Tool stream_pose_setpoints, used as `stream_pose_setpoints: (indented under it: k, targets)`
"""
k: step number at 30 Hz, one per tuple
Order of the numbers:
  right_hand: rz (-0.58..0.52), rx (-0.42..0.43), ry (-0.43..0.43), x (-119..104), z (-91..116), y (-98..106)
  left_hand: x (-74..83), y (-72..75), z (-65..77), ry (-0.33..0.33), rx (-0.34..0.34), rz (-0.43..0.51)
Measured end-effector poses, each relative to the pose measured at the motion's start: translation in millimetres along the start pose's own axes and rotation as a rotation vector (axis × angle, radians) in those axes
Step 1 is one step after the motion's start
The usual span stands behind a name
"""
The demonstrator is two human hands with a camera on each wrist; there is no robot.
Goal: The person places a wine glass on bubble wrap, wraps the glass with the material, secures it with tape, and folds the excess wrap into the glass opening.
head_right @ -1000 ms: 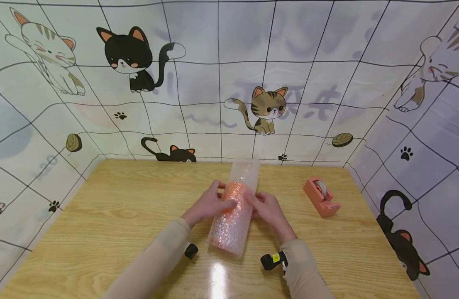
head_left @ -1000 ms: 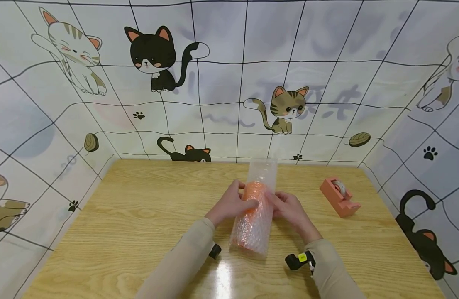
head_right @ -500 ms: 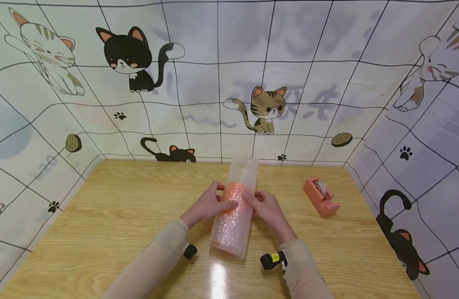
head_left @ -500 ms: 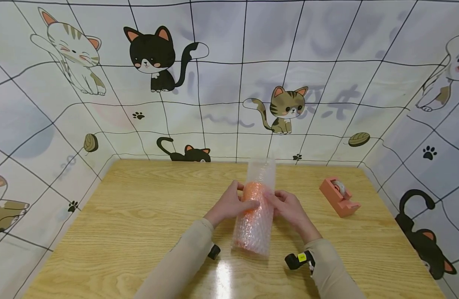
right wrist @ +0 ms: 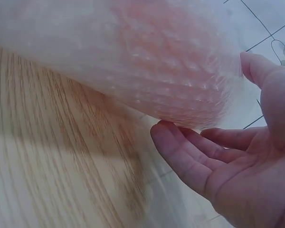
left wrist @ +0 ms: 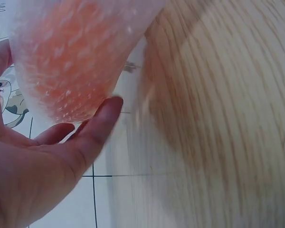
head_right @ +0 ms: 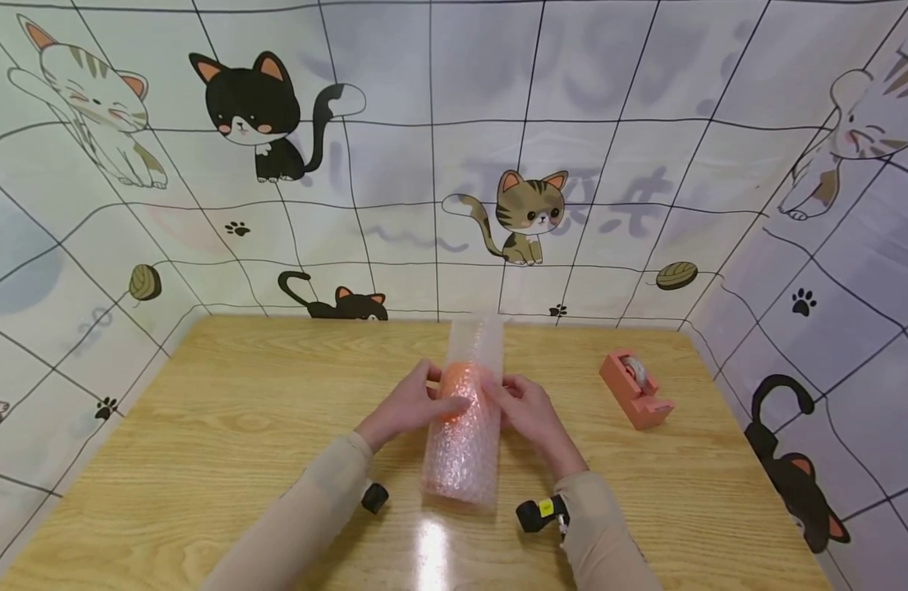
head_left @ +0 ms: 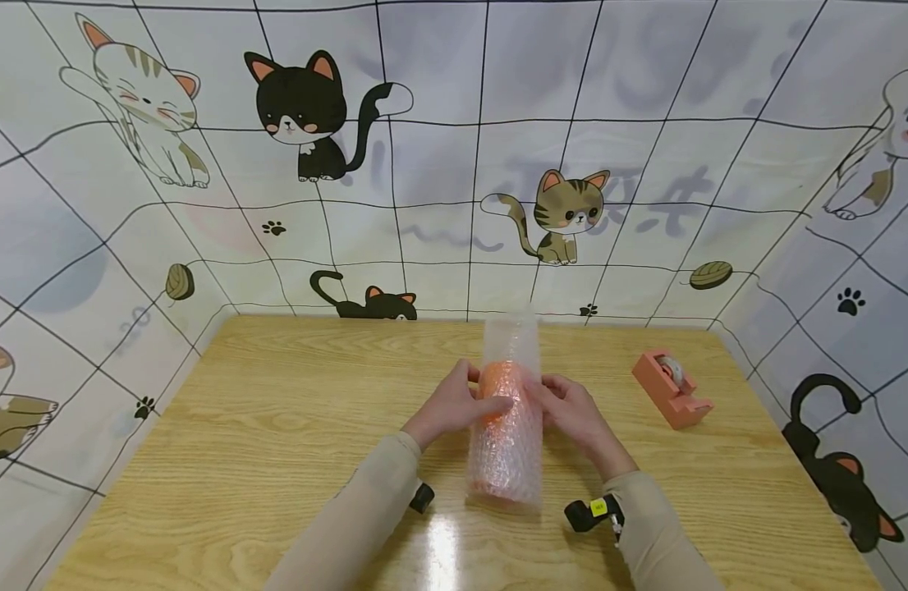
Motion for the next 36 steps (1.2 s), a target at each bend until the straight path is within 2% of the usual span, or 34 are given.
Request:
stream_pose_setpoints:
  k: [8, 13, 16, 19, 23, 25, 30, 36]
  targets:
    - [0.018, -0.033, -0.015, 3.2, -0.8, -0.7, -1.6, 1.4, 2.5, 0.024, 0.018, -0.121]
    - [0.042, -0.024, -0.030, 4.5, -1.3, -1.2, 0.1, 1.2, 3.8, 0.012, 0.064, -0.184]
    - [0.041, -0.025, -0.029, 3.9, -0.6, -1.8, 1.1, 1.1, 3.5, -0.030, 0.098, -0.187]
    - [0.034, -0.027, -0.029, 3.4, 0.0, -2.6, 2.3, 1.2, 2.9, -0.123, 0.110, -0.200]
    - [0.040, -0.034, -0.025, 3.8, 0.5, -2.9, 2.8, 0.9, 2.3, -0.263, 0.074, -0.242]
    - [0.045, -0.039, -0.022, 4.2, 0.7, -2.8, 2.3, 0.7, 1.9, -0.303, 0.048, -0.258]
    - [0.059, -0.044, -0.023, 5.5, 2.0, -1.5, 0.0, 0.8, 0.7, -0.311, -0.008, -0.260]
    - [0.090, -0.048, 0.007, 6.1, 5.3, 3.1, -0.5, 1.7, 0.4, -0.284, -0.013, -0.257]
Point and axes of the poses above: each hand's wrist, its own z-axis away from the middle knuckle, its own y-axis out of the back of the hand, x = y × z, the point moved 3 cm from there along -z, towards the middle knuckle, and after that the axes turned 4 degrees about x, right-handed, at the moved point
